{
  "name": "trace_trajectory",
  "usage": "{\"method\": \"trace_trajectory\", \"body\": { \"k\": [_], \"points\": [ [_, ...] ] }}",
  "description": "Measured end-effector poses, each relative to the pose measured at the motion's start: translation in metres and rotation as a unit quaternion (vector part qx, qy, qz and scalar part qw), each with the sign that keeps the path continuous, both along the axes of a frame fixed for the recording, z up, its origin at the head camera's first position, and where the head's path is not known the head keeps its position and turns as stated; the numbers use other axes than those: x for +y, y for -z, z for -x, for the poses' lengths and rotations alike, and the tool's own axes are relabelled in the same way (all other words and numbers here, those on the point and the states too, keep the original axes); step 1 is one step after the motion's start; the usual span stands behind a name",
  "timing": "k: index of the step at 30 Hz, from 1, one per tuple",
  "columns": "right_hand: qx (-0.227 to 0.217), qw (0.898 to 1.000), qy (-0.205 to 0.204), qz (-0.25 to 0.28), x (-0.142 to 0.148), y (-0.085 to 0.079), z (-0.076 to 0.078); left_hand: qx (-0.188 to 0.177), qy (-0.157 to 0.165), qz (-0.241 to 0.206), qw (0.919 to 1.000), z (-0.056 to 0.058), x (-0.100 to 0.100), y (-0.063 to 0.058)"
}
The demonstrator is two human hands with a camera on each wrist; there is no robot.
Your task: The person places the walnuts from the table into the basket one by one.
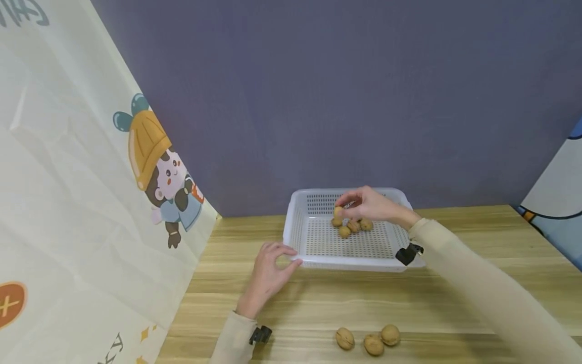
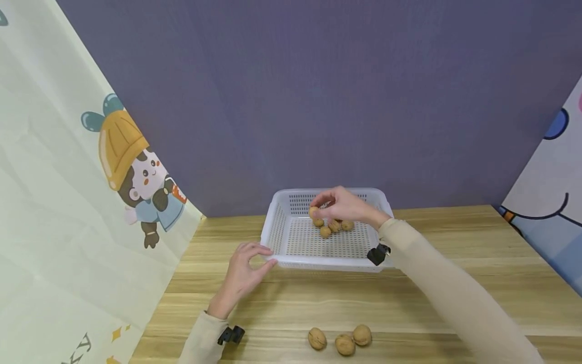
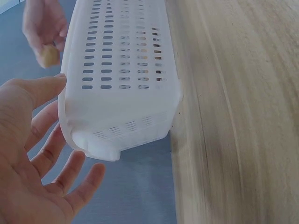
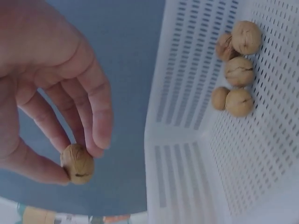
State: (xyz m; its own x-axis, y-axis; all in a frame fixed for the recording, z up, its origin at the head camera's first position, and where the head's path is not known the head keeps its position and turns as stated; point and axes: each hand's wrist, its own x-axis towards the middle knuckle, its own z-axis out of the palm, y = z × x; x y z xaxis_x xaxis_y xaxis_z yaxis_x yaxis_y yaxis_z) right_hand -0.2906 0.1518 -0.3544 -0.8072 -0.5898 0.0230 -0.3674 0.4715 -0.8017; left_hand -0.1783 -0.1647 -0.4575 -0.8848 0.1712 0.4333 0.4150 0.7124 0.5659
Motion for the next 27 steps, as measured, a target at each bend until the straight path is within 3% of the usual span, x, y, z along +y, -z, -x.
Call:
{"method": "trace_trajectory", "body": {
  "k": [6, 13, 19, 27],
  "points": [
    [-0.046, 0.997, 0.064, -0.006, -0.005, 0.012, 0.027, 0.014, 0.000, 0.000, 0.9999, -0.001, -0.001, -0.002],
    [-0.082, 0.990, 0.117, 0.009, -0.009, 0.040, 0.051, 0.008, 0.002, -0.007, 0.9999, -0.002, 0.000, -0.003],
    [-0.056, 0.988, 0.141, -0.039, -0.009, 0.065, 0.061, 0.025, 0.005, -0.007, 0.9996, -0.003, -0.001, -0.003],
    [-0.036, 0.984, 0.158, -0.080, -0.014, 0.080, 0.062, 0.021, 0.005, -0.007, 0.9997, -0.003, -0.002, -0.002]
  ]
}}
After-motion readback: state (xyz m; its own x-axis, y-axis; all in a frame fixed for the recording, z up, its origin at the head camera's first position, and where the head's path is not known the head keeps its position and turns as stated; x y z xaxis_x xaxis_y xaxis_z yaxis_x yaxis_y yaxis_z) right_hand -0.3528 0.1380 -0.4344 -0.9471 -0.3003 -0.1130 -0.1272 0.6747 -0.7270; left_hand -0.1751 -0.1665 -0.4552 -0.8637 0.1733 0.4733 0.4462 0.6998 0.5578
